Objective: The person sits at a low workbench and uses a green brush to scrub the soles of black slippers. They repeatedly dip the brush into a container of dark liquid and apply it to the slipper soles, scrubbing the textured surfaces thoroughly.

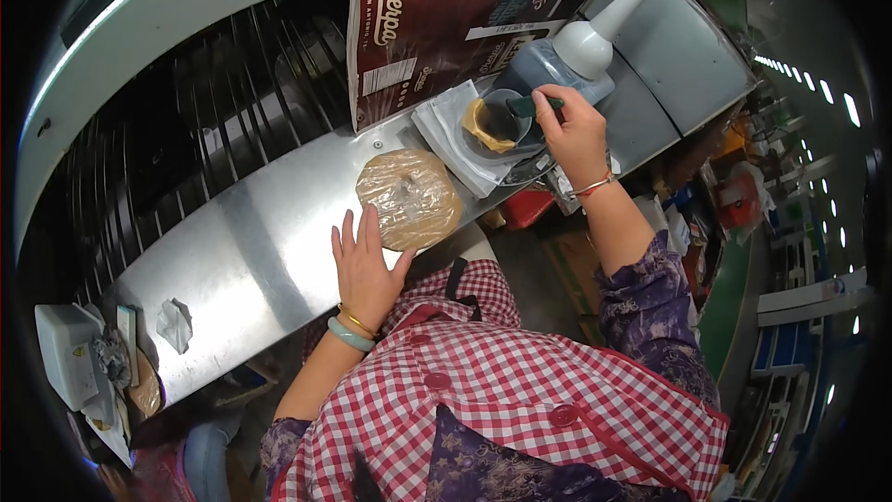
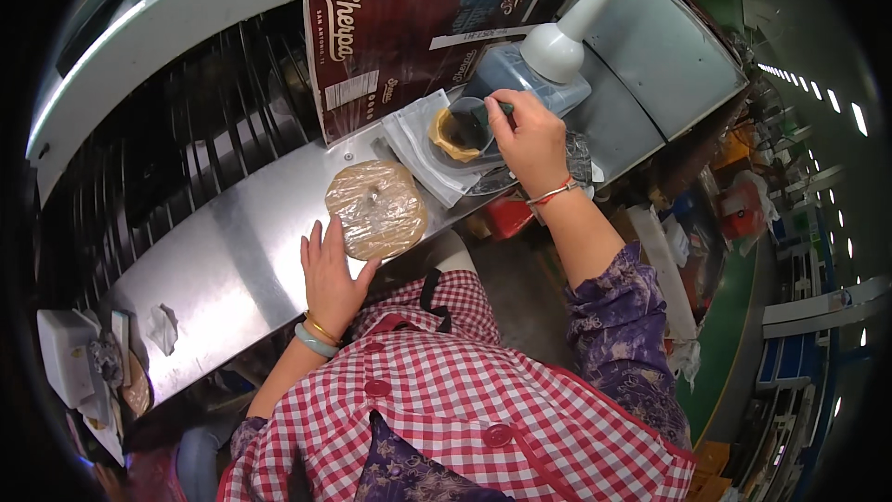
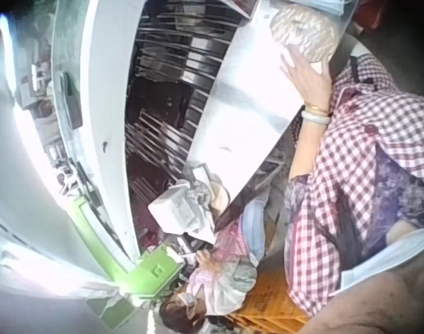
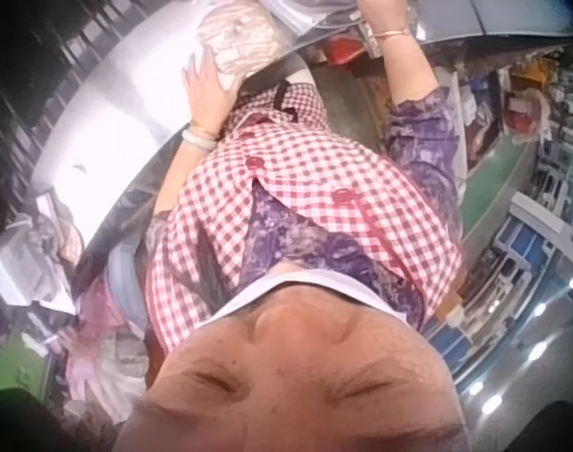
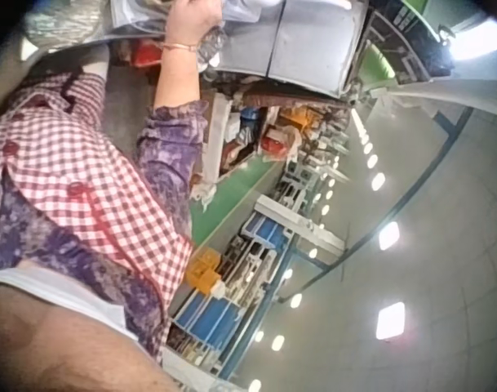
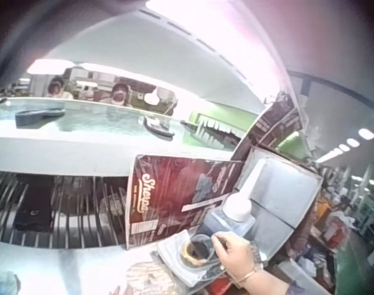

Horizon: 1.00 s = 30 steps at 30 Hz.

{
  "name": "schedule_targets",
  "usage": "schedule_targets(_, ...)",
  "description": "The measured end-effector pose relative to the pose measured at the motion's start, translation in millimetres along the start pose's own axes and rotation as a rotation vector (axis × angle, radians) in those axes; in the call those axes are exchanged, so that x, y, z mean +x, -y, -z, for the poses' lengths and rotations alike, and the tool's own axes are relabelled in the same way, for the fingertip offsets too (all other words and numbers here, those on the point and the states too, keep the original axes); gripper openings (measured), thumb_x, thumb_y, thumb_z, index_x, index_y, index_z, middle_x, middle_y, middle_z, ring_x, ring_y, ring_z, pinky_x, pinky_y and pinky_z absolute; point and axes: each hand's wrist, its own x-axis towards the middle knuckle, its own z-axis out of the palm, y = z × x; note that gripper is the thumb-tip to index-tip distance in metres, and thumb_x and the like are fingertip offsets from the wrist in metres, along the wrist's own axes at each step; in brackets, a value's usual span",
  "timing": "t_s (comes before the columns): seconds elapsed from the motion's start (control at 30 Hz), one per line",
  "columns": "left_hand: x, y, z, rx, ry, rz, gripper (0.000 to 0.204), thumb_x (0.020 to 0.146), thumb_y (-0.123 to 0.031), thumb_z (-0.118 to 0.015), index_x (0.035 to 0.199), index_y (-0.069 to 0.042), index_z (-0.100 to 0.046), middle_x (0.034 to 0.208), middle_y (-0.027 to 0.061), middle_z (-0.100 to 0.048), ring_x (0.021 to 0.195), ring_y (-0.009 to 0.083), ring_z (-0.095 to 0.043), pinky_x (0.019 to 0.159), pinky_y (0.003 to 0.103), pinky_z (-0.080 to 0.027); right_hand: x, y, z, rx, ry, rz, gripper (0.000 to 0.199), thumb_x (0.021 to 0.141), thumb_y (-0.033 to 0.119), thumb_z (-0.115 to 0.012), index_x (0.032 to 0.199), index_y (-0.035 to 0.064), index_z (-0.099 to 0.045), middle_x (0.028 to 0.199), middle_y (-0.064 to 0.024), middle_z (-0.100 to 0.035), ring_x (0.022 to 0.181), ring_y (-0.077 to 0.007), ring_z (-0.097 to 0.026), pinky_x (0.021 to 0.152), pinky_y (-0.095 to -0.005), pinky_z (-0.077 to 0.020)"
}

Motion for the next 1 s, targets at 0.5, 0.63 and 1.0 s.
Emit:
schedule_targets(0.5, -3, 5, 0, -0.007, -0.010, -0.002, 0.080, 0.076, -0.031, -0.073, 0.137, 0.002, -0.034, 0.136, 0.0190, -0.043, 0.127, 0.0425, -0.036, 0.107, 0.055, -0.022, -10, -18, -16, -0.052, 0.090, -0.129, 0.014, 0.083, 0.020, -0.066, 0.088, 0.0067, -0.068, 0.077, -0.0100, -0.064, 0.061, -0.0247, -0.060, 0.056, -0.0331, -0.0478)
schedule_targets(0.63, -3, 6, 0, -0.009, -0.012, -0.001, 0.080, 0.076, -0.031, -0.072, 0.137, 0.002, -0.034, 0.136, 0.0187, -0.043, 0.127, 0.0421, -0.036, 0.107, 0.055, -0.022, -9, -15, -8, 0.030, 0.024, -0.156, 0.014, 0.084, 0.019, -0.067, 0.090, 0.0062, -0.068, 0.076, -0.0102, -0.064, 0.057, -0.0212, -0.058, 0.055, -0.0304, -0.0461)
schedule_targets(1.0, -3, 7, 1, -0.007, -0.001, 0.000, 0.077, 0.078, -0.031, -0.071, 0.137, 0.002, -0.034, 0.138, 0.0187, -0.042, 0.128, 0.0411, -0.035, 0.108, 0.055, -0.020, -11, 3, 6, 0.203, -0.021, -0.127, 0.012, 0.085, 0.013, -0.066, 0.092, 0.0025, -0.067, 0.079, -0.0095, -0.065, 0.058, -0.0151, -0.061, 0.055, -0.0262, -0.0464)
